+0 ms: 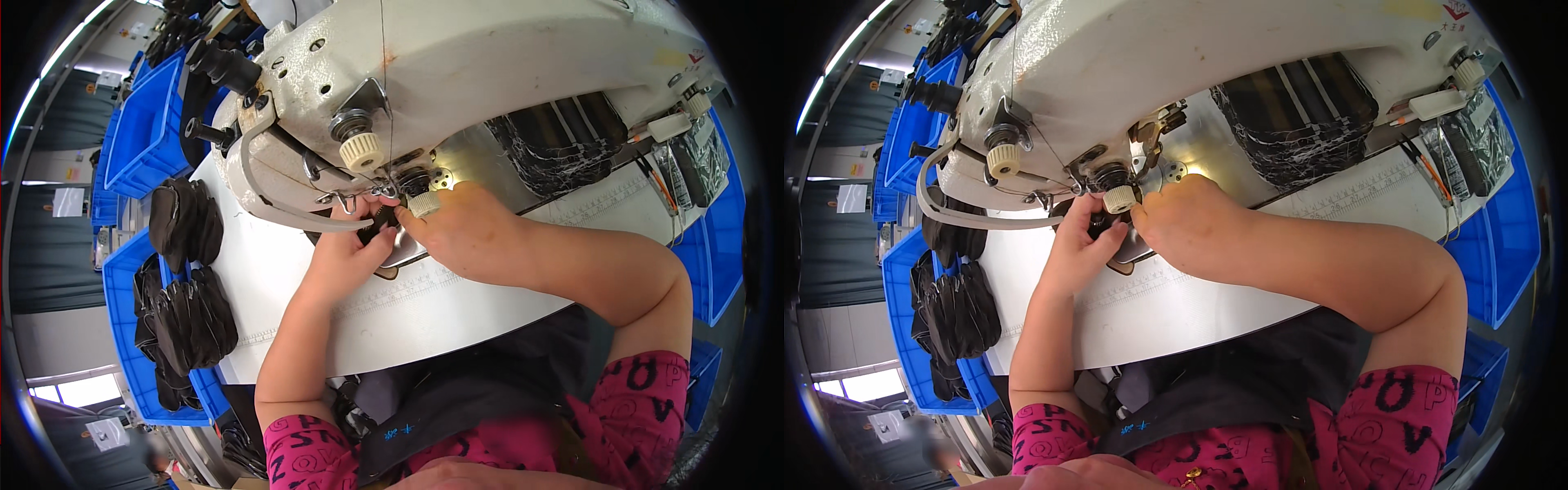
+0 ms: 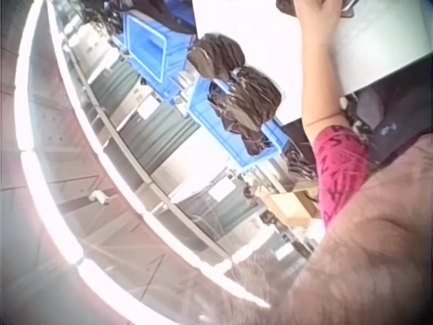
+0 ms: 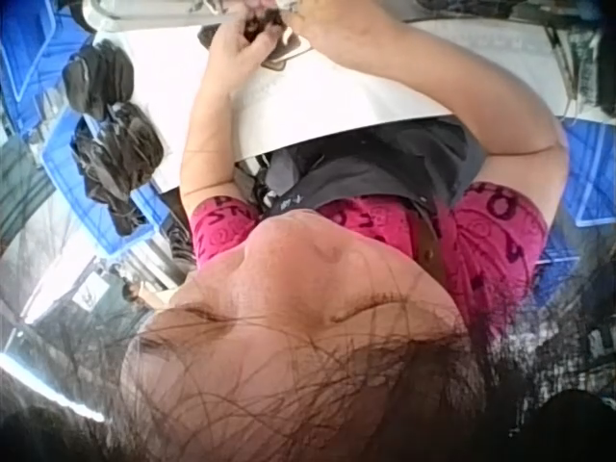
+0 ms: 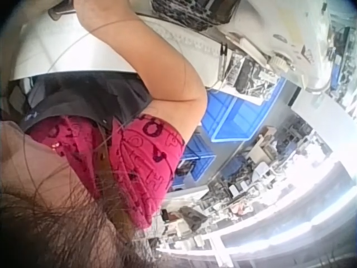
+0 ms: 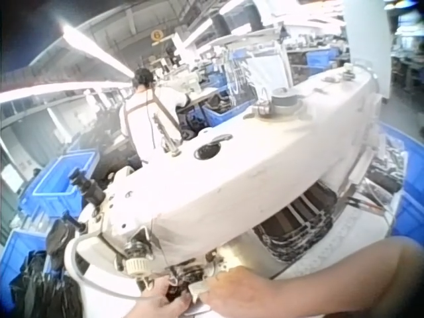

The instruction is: Sewing together pieces of dark fabric or leather using a semi-industrial sewing machine.

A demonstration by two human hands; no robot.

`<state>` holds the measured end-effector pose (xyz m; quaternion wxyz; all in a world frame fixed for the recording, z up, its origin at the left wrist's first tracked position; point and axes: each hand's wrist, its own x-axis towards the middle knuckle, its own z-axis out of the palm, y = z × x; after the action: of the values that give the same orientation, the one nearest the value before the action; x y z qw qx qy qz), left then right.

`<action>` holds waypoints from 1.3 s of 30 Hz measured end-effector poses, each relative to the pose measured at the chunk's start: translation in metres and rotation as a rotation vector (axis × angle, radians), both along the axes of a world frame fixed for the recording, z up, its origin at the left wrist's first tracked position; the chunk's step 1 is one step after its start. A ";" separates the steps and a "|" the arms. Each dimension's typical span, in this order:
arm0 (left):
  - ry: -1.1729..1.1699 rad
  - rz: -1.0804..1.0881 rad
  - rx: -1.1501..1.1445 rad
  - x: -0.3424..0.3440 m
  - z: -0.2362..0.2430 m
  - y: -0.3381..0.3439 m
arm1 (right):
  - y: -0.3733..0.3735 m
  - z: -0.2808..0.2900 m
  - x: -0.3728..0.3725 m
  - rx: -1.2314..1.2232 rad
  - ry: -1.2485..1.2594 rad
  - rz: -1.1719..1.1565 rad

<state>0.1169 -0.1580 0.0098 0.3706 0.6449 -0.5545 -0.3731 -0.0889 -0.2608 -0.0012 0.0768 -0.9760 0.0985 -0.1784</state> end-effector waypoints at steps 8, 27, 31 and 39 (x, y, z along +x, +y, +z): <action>-0.992 0.094 -0.351 -0.016 -0.010 -0.006 | 0.000 -0.001 0.003 -0.033 0.017 -0.010; -0.829 -0.188 -0.520 0.002 0.009 -0.011 | 0.003 -0.001 0.001 0.033 0.113 0.040; -0.753 -0.202 -0.429 0.010 0.008 -0.009 | 0.005 0.005 0.004 0.019 0.188 0.034; -0.722 -0.136 -0.405 0.002 0.001 -0.007 | 0.009 0.004 0.002 -0.056 0.124 -0.015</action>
<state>0.1191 -0.1655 0.0110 0.2464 0.6104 -0.7522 -0.0302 -0.0868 -0.2520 0.0031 0.0420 -0.9862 0.1052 -0.1207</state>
